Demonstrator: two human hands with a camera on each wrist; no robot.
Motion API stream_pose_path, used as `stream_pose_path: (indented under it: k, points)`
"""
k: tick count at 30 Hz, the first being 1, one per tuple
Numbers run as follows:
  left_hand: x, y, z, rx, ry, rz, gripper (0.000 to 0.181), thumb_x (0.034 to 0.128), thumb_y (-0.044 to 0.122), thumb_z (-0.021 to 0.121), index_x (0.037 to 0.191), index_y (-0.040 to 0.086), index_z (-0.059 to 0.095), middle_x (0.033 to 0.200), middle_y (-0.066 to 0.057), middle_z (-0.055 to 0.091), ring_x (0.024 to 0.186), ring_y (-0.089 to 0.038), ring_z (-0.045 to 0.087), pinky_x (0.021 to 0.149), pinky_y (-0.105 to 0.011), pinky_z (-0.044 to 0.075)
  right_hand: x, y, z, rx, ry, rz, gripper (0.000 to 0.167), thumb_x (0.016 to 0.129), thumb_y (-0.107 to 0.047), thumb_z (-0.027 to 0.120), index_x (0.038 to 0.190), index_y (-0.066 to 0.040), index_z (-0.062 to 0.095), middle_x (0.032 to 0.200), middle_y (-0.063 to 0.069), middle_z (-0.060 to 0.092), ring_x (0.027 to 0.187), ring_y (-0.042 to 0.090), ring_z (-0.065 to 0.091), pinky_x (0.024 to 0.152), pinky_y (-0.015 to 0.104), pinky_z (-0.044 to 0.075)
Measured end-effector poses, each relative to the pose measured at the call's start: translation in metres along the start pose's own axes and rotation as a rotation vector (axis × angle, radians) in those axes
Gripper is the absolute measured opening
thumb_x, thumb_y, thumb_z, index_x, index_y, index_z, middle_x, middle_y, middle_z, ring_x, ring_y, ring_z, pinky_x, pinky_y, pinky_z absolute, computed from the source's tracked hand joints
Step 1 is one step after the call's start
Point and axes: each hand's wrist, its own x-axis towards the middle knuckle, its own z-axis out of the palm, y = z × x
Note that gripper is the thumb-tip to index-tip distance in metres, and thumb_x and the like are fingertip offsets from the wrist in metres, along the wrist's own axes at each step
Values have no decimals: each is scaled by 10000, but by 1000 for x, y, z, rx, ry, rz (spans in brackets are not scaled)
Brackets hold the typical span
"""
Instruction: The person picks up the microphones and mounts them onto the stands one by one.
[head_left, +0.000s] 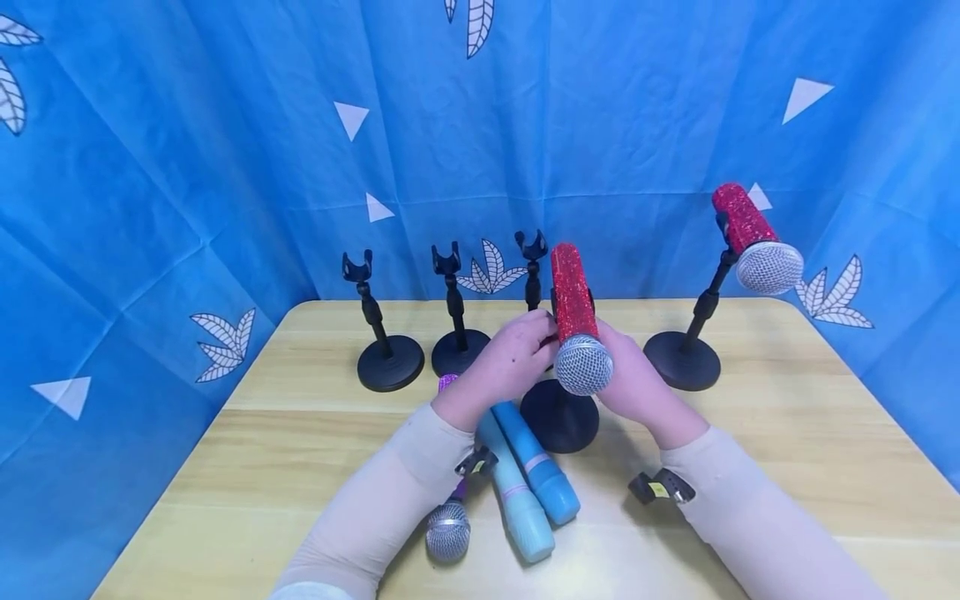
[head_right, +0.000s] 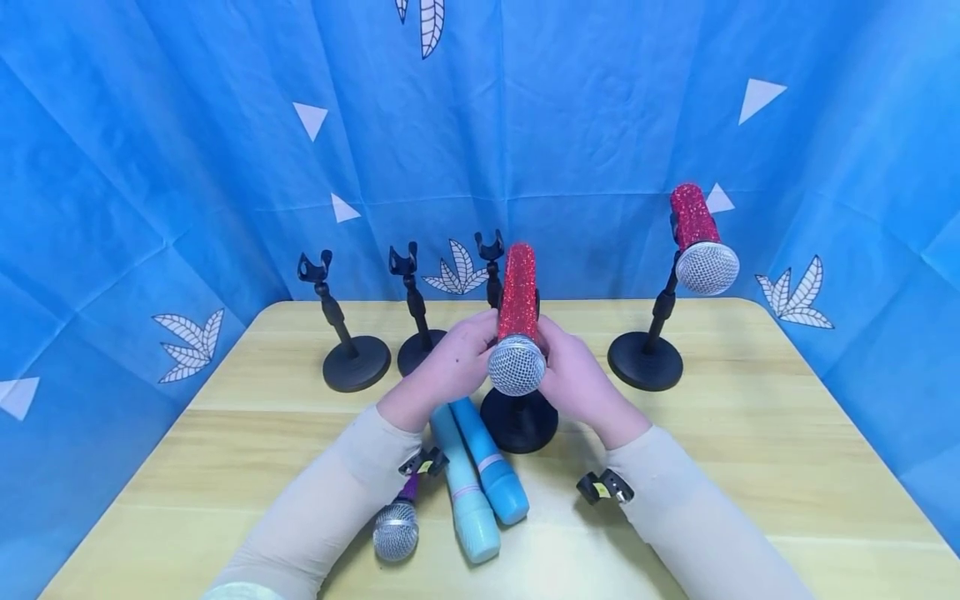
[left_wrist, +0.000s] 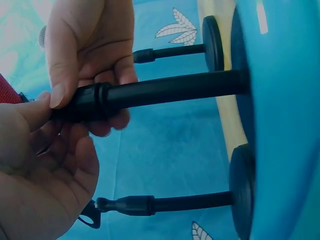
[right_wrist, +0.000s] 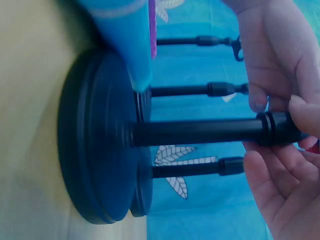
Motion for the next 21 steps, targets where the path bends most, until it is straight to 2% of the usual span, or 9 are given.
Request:
stream_pose_path:
  k: [5, 11, 13, 17, 21]
  points:
    - [4, 5, -4, 43, -38, 3, 212, 1042, 165, 568, 1191, 102, 706, 1049, 35, 593, 940, -130, 550, 787, -268, 494, 0, 5, -2, -18, -15, 30, 425, 942, -90, 695, 1338, -2, 569, 1170, 150, 671, 1011, 297, 631, 882, 485, 535]
    - [8, 12, -13, 58, -52, -1, 254, 1048, 173, 565, 1263, 96, 676, 1100, 18, 599, 948, -136, 555, 798, -274, 507, -1, 4, -3, -65, -6, 36, 310, 934, -83, 698, 1215, 28, 627, 1025, 121, 694, 900, 269, 646, 813, 456, 555]
    - [10, 15, -17, 63, -64, -4, 267, 1051, 177, 560, 1283, 98, 667, 1133, 7, 600, 978, -137, 562, 833, -281, 511, -1, 4, -3, -45, -12, 51, 301, 926, -101, 715, 1192, 19, 641, 1012, 115, 701, 878, 258, 657, 801, 446, 563]
    - [13, 20, -24, 51, -70, -9, 286, 1054, 192, 561, 1314, 101, 639, 1193, -12, 613, 1058, -136, 571, 925, -297, 503, 0, 6, 1, -2, -29, 52, 460, 903, -189, 780, 1296, -34, 600, 1158, 113, 673, 994, 245, 657, 852, 445, 566]
    - [16, 24, -31, -11, -48, -14, 265, 1055, 195, 561, 1290, 88, 616, 1172, -27, 638, 1009, -158, 572, 872, -303, 515, 2, 8, 4, 2, -20, 2, 506, 882, -240, 815, 1311, -101, 585, 1215, 83, 631, 1085, 242, 614, 915, 469, 537]
